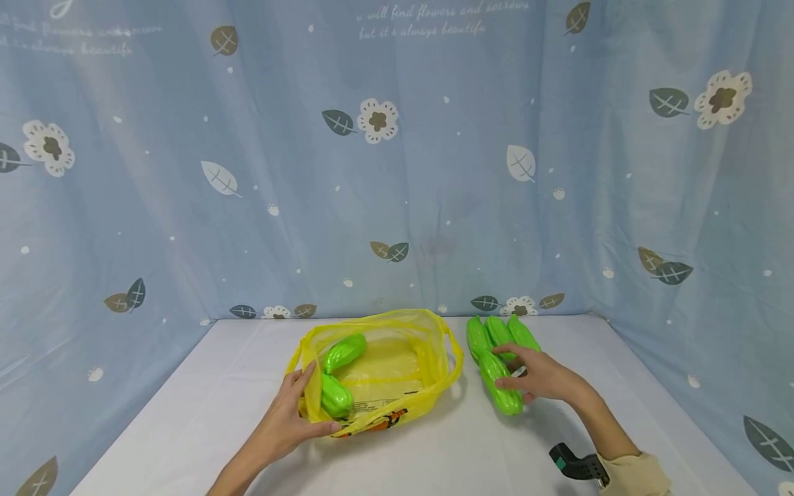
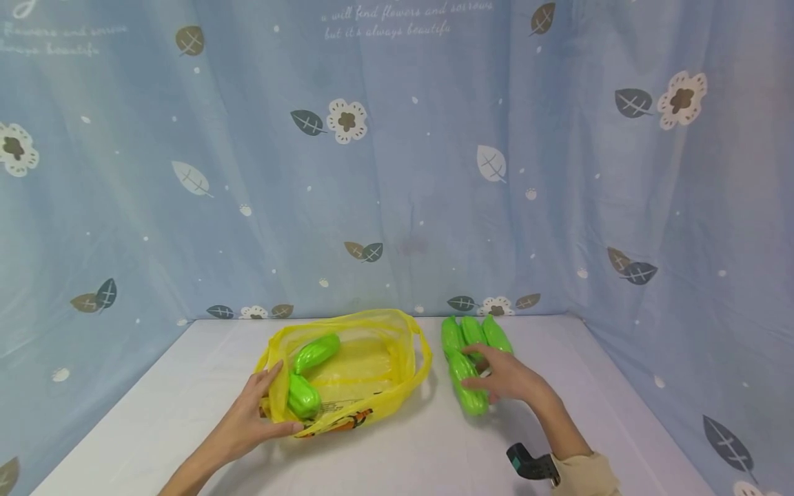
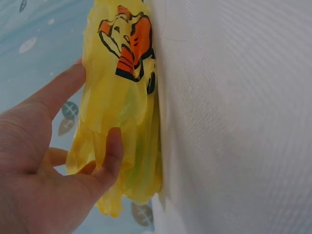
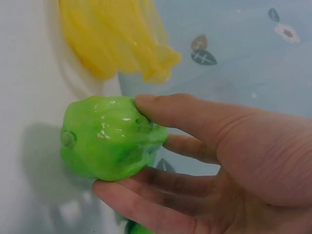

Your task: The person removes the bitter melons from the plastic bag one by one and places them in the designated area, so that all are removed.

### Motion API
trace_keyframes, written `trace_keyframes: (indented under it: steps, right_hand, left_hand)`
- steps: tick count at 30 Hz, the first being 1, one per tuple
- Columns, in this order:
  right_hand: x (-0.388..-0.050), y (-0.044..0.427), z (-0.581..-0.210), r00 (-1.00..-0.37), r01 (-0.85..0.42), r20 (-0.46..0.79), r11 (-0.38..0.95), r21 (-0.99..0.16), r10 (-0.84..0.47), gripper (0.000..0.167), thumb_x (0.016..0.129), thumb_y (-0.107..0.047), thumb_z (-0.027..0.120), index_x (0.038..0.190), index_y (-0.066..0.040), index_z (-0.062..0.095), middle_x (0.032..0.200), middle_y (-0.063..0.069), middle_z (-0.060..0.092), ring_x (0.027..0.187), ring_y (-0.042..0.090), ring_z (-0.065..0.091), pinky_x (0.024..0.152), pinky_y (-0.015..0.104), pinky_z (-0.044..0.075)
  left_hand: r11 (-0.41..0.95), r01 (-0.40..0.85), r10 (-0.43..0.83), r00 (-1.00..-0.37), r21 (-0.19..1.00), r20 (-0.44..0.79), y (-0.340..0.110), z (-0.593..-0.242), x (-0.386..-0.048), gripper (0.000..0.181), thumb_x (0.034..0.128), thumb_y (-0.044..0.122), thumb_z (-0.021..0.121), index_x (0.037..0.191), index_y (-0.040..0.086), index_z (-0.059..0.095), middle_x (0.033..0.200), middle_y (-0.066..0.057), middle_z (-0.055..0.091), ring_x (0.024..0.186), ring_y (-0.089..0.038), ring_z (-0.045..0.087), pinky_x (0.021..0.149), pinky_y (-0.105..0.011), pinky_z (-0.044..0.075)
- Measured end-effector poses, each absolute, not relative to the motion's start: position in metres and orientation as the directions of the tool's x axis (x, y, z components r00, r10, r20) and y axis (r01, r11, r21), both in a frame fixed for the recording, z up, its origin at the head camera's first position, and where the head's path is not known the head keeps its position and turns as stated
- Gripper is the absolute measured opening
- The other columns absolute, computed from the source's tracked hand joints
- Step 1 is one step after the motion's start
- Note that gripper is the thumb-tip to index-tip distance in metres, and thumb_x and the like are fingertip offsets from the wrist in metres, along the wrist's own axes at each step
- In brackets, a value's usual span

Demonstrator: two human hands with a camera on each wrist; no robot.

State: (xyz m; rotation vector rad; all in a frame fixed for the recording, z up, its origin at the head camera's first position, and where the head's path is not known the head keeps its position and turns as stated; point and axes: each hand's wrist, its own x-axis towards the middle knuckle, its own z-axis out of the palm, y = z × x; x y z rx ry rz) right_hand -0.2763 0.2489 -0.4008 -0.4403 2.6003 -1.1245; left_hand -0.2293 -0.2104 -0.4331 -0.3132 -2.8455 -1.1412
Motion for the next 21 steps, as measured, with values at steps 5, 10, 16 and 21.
trace_keyframes:
  steps: [5,10,16,21]
  right_hand:
    - [-0.2775,0.2516,-0.4046,-0.913,-0.157,-0.139,0.646,-0.747,-0.384,0.074,0.088,-0.030,0.074,0.147,-0.003,0.038,0.119,0.022,0.060,0.082,0.021,0.066,0.061,0.037,0.058]
    - [-0.2781,0.2537,-0.4073,-0.911,-0.138,-0.156,0.639,-0.757,-0.382,0.074,0.088,-0.029,0.074,0.147,-0.002,0.038,0.116,0.021,0.060,0.080,0.021,0.066,0.061,0.038,0.058]
    - [-0.2782,0.2539,-0.4093,-0.914,-0.120,-0.173,0.651,-0.749,-0.367,0.073,0.087,-0.029,0.075,0.146,-0.003,0.040,0.112,0.019,0.061,0.080,0.020,0.066,0.061,0.039,0.058]
    - [-0.2782,0.2530,-0.4102,-0.917,-0.113,-0.175,0.655,-0.747,-0.358,0.072,0.087,-0.030,0.075,0.144,-0.003,0.041,0.111,0.018,0.061,0.078,0.020,0.066,0.060,0.039,0.058]
  left_hand:
    - [0.709,0.209,0.163,-0.978,0.674,0.132,-0.2098,-0.4330,-0.2290,0.118,0.0678,0.046,0.087,0.157,0.007,0.021,0.147,-0.027,0.031,0.134,-0.045,0.041,0.104,-0.061,0.040]
    - [0.713,0.215,0.164,-0.977,0.667,0.139,-0.2096,-0.4325,-0.2296,0.118,0.0679,0.047,0.087,0.157,0.007,0.021,0.146,-0.026,0.032,0.133,-0.044,0.042,0.104,-0.061,0.041]
    - [0.707,0.212,0.168,-0.977,0.674,0.131,-0.2096,-0.4320,-0.2288,0.116,0.0689,0.046,0.087,0.157,0.008,0.021,0.146,-0.025,0.033,0.133,-0.043,0.042,0.103,-0.060,0.041]
    - [0.705,0.202,0.167,-0.979,0.680,0.119,-0.2093,-0.4307,-0.2269,0.116,0.0694,0.046,0.086,0.157,0.008,0.021,0.146,-0.024,0.033,0.133,-0.042,0.042,0.104,-0.060,0.041]
